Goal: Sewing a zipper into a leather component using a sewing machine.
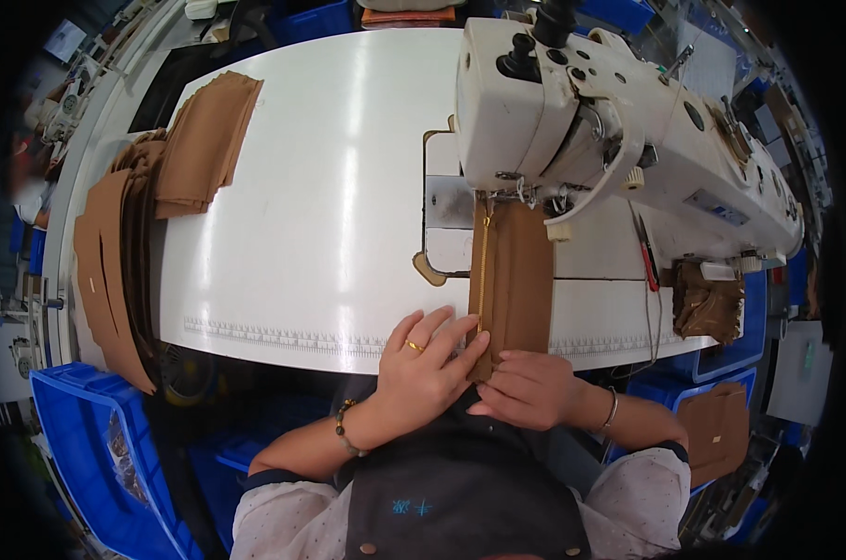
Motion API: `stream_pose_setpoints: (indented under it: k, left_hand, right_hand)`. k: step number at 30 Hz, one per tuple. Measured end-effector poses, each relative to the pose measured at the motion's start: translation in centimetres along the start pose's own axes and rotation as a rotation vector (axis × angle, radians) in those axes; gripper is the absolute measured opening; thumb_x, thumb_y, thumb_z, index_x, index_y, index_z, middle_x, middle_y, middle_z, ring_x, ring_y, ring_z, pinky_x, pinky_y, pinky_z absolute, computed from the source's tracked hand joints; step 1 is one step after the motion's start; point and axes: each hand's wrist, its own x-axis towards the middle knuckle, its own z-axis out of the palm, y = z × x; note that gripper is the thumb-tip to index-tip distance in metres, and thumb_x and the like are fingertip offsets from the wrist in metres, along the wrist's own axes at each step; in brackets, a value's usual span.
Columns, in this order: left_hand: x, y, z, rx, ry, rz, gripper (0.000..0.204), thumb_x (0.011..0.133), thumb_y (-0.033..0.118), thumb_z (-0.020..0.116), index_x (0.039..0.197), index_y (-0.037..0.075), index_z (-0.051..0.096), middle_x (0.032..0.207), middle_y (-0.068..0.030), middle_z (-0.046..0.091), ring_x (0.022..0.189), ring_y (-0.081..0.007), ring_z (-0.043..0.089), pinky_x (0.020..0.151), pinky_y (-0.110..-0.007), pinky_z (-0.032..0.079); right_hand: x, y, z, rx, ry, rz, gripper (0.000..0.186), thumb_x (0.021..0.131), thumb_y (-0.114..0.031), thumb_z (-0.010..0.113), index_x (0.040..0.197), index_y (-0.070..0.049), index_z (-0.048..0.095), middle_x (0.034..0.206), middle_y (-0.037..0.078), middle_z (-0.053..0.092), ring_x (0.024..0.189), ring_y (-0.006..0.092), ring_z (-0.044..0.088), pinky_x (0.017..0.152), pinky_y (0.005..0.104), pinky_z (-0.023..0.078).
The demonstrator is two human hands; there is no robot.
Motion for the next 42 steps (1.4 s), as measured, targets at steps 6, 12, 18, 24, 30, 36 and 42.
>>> stream_pose_setpoints:
  k: [6,12,18,24,30,36,42]
  left_hand:
    - [0.1,-0.2,-0.7,0.0,-0.143,0.005,0.064,0.063,0.022,0.083,0.126,0.016,0.071,0.134,-0.0026,0.061,0.125,-0.0273,0.056,0.106,-0.049,0.043]
    - [0.1,0.0,-0.8,0.036,-0.158,-0.017,0.066,0.056,0.025,0.085,0.12,0.02,0.074,0.13,0.001,0.065,0.121,-0.0258,0.06,0.103,-0.05,0.047]
    - [-0.7,0.1,-0.5,0.045,-0.137,0.08,0.054,0.068,0.024,0.08,0.121,0.02,0.074,0.134,-0.0005,0.065,0.121,-0.0247,0.06,0.105,-0.049,0.046]
    - [-2.7,0.7,-0.5,0.17,-0.181,0.166,0.048,0.087,0.025,0.067,0.135,0.024,0.067,0.145,-0.0035,0.061,0.136,-0.0252,0.054,0.112,-0.049,0.04]
    - [-4.5,-3.5,-6.0,0.124,-0.051,0.091,0.043,0.087,0.025,0.078,0.127,0.013,0.069,0.134,-0.0061,0.067,0.127,-0.0301,0.062,0.108,-0.046,0.048]
    - [-6.7,-16.4,-20.4,1.1,0.281,-0.447,0.044,0.092,0.026,0.074,0.128,0.002,0.066,0.131,-0.0159,0.067,0.122,-0.042,0.061,0.101,-0.045,0.051]
    - [-11.0,-20.5,-28.3,0.718,0.169,-1.229,0.035,0.095,0.028,0.07,0.121,0.005,0.071,0.12,-0.021,0.068,0.107,-0.0355,0.069,0.085,-0.043,0.054]
  right_hand:
    - [3.6,7.6,-2.0,-0.081,-0.083,0.23,0.038,0.083,-0.036,0.08,0.103,-0.006,0.069,0.105,0.008,0.063,0.091,0.0264,0.065,0.071,0.037,0.056]
    - [3.6,9.0,-0.5,-0.244,-0.315,0.338,0.07,0.081,-0.057,0.074,0.131,-0.01,0.065,0.139,0.02,0.055,0.122,0.0379,0.061,0.086,0.0405,0.059]
    - [3.2,8.7,-0.9,-0.214,-0.33,0.37,0.08,0.074,-0.063,0.075,0.133,-0.01,0.065,0.145,0.022,0.052,0.132,0.0385,0.056,0.091,0.0426,0.057]
    - [3.1,8.6,-1.0,-0.179,-0.343,0.345,0.09,0.068,-0.065,0.077,0.138,-0.01,0.061,0.148,0.02,0.05,0.136,0.0419,0.05,0.099,0.0481,0.053]
    - [3.5,8.5,-1.1,-0.188,-0.299,0.323,0.094,0.063,-0.066,0.078,0.133,-0.005,0.063,0.148,0.022,0.05,0.134,0.0429,0.052,0.101,0.0508,0.05]
    - [3.1,8.7,-0.9,-0.246,-0.294,0.303,0.094,0.062,-0.066,0.078,0.132,-0.004,0.064,0.148,0.024,0.05,0.134,0.0434,0.053,0.098,0.0499,0.052]
    - [3.0,8.8,-0.9,-0.252,-0.288,0.292,0.093,0.063,-0.066,0.078,0.131,-0.004,0.064,0.146,0.024,0.052,0.133,0.0433,0.054,0.096,0.0492,0.053]
